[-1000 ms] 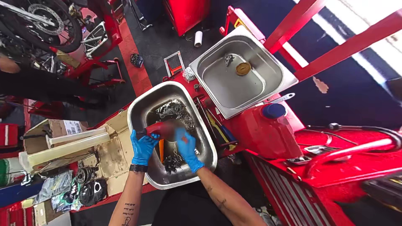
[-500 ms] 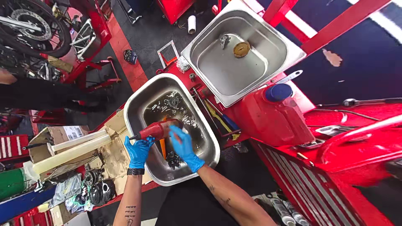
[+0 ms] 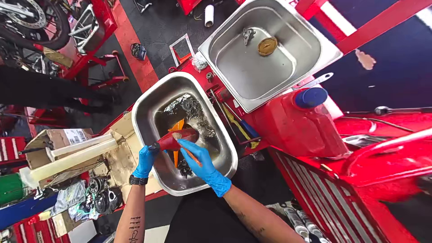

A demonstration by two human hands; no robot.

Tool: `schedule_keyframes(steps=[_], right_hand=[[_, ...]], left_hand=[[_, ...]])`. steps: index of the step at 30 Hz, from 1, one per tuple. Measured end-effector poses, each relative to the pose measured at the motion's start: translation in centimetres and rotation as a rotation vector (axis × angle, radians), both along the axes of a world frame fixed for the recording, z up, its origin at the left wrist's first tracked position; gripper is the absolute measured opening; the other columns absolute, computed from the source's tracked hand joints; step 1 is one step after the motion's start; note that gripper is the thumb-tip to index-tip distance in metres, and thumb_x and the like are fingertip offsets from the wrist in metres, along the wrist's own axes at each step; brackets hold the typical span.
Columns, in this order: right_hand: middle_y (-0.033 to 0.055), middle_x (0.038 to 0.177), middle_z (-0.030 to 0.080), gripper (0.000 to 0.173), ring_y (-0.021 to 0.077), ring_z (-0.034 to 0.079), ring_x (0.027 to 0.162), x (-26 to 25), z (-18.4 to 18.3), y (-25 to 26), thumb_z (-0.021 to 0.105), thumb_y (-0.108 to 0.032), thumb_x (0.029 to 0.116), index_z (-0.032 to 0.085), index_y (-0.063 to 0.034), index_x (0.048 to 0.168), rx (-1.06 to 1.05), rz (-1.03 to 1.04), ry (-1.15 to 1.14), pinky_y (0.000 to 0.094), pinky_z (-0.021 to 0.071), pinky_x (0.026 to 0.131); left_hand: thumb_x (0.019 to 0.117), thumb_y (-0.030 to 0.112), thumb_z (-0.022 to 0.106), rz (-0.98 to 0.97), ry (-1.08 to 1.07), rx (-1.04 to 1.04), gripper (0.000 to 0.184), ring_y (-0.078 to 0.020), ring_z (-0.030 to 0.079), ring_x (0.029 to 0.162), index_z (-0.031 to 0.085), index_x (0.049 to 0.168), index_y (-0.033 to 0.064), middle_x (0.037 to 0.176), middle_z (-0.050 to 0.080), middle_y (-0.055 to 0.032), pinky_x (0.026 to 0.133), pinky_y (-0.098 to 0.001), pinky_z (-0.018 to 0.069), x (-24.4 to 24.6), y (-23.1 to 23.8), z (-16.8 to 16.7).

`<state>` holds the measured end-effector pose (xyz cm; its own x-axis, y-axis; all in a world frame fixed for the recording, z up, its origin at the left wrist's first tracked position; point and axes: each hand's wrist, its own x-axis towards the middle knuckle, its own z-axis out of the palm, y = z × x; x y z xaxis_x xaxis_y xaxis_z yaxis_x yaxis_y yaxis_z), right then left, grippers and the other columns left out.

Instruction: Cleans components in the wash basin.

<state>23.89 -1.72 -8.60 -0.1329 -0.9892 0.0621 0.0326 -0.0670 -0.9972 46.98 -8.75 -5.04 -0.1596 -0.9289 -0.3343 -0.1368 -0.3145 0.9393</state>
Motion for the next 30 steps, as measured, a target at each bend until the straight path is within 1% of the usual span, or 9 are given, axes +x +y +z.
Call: schedule_keyframes(steps=[3, 5, 8, 11, 16, 22, 24, 28, 30], right_hand=[[0.0144, 0.130, 0.071, 0.033, 0.0198, 0.068, 0.121, -1.0, -2.0, 0.7, 0.056, -0.012, 0.1011, 0.069, 0.0005, 0.129, 0.111, -0.044, 0.071, 0.0374, 0.0530, 0.107], [0.0142, 0.129, 0.071, 0.033, 0.0201, 0.068, 0.121, -2.0, -1.8, 1.2, 0.057, -0.012, 0.1010, 0.070, -0.0001, 0.129, 0.119, -0.023, 0.100, 0.0377, 0.0533, 0.107], [0.0153, 0.133, 0.069, 0.032, 0.0203, 0.064, 0.127, -2.5, 0.1, 2.7, 0.057, -0.010, 0.1021, 0.069, 0.0014, 0.129, 0.001, 0.086, 0.058, 0.0358, 0.0507, 0.112], [0.0127, 0.131, 0.070, 0.032, 0.0200, 0.066, 0.124, -3.4, -1.2, 2.6, 0.056, -0.013, 0.1021, 0.071, -0.0027, 0.128, 0.062, 0.135, 0.138, 0.0371, 0.0518, 0.109], [0.0151, 0.134, 0.067, 0.032, 0.0262, 0.063, 0.127, -3.3, 3.2, 4.9, 0.059, -0.005, 0.0988, 0.070, -0.0057, 0.129, -0.153, 0.389, 0.302, 0.0397, 0.0527, 0.108], [0.0142, 0.132, 0.068, 0.032, 0.0267, 0.065, 0.125, -5.2, 2.7, 3.7, 0.057, -0.008, 0.1003, 0.070, -0.0064, 0.129, -0.151, 0.579, 0.396, 0.0411, 0.0532, 0.106], [0.0131, 0.131, 0.069, 0.033, 0.0274, 0.067, 0.121, -5.5, 0.6, 1.1, 0.057, -0.008, 0.0995, 0.069, -0.0068, 0.129, -0.051, 0.576, 0.513, 0.0447, 0.0553, 0.102], [0.0207, 0.118, 0.071, 0.029, 0.0392, 0.067, 0.113, -5.9, -5.5, -6.1, 0.055, -0.013, 0.0995, 0.071, -0.0042, 0.121, 0.482, 0.553, 0.747, 0.0594, 0.0510, 0.097], [0.0215, 0.121, 0.070, 0.032, 0.0398, 0.065, 0.117, -5.5, -5.7, -6.8, 0.053, -0.017, 0.1021, 0.069, -0.0046, 0.126, 0.600, 0.503, 0.772, 0.0588, 0.0492, 0.102]], left_hand=[[0.0959, 0.065, 0.049, -0.278, -0.113, -0.015, 0.058, -0.0036, 0.067, 0.106, 0.073, 0.107, 0.0139, 0.107, 0.075, 0.0065, 0.099, -0.0299, 0.0534, -0.3, 0.3, 1.8], [0.0922, 0.072, 0.052, -0.504, -0.138, 0.087, 0.078, -0.0076, 0.062, 0.119, 0.066, 0.129, 0.0045, 0.124, 0.070, -0.0013, 0.106, -0.0333, 0.0490, -0.1, -0.3, 2.4], [0.0862, 0.072, 0.060, -0.702, -0.214, 0.162, 0.088, -0.0134, 0.057, 0.127, 0.060, 0.135, -0.0005, 0.136, 0.062, -0.0102, 0.109, -0.0364, 0.0468, 0.3, 0.2, 3.2], [0.0853, 0.064, 0.064, -0.908, -0.308, 0.081, 0.084, -0.0203, 0.051, 0.135, 0.061, 0.133, -0.0045, 0.141, 0.057, -0.0195, 0.115, -0.0380, 0.0405, 0.1, 0.3, 3.6], [0.0753, 0.062, 0.073, -1.113, -0.445, -0.020, 0.084, -0.0316, 0.046, 0.142, 0.065, 0.126, -0.0040, 0.139, 0.060, -0.0224, 0.123, -0.0448, 0.0276, -1.2, 1.1, 4.0], [0.0651, 0.069, 0.080, -1.356, -0.566, -0.130, 0.087, -0.0397, 0.053, 0.133, 0.068, 0.114, -0.0027, 0.127, 0.065, -0.0234, 0.123, -0.0529, 0.0240, -3.1, 2.1, 3.7], [0.0624, 0.067, 0.083, -1.412, -0.597, -0.154, 0.085, -0.0387, 0.054, 0.130, 0.068, 0.111, -0.0011, 0.124, 0.065, -0.0219, 0.123, -0.0510, 0.0269, -3.3, 2.1, 3.5], [0.0630, 0.067, 0.083, -1.426, -0.587, -0.193, 0.083, -0.0387, 0.055, 0.127, 0.067, 0.108, -0.0013, 0.122, 0.065, -0.0222, 0.121, -0.0488, 0.0306, -3.1, 2.1, 3.2], [0.0650, 0.066, 0.082, -1.412, -0.560, -0.164, 0.084, -0.0401, 0.054, 0.128, 0.066, 0.110, -0.0032, 0.123, 0.064, -0.0240, 0.120, -0.0485, 0.0312, -2.8, 1.8, 3.2]])
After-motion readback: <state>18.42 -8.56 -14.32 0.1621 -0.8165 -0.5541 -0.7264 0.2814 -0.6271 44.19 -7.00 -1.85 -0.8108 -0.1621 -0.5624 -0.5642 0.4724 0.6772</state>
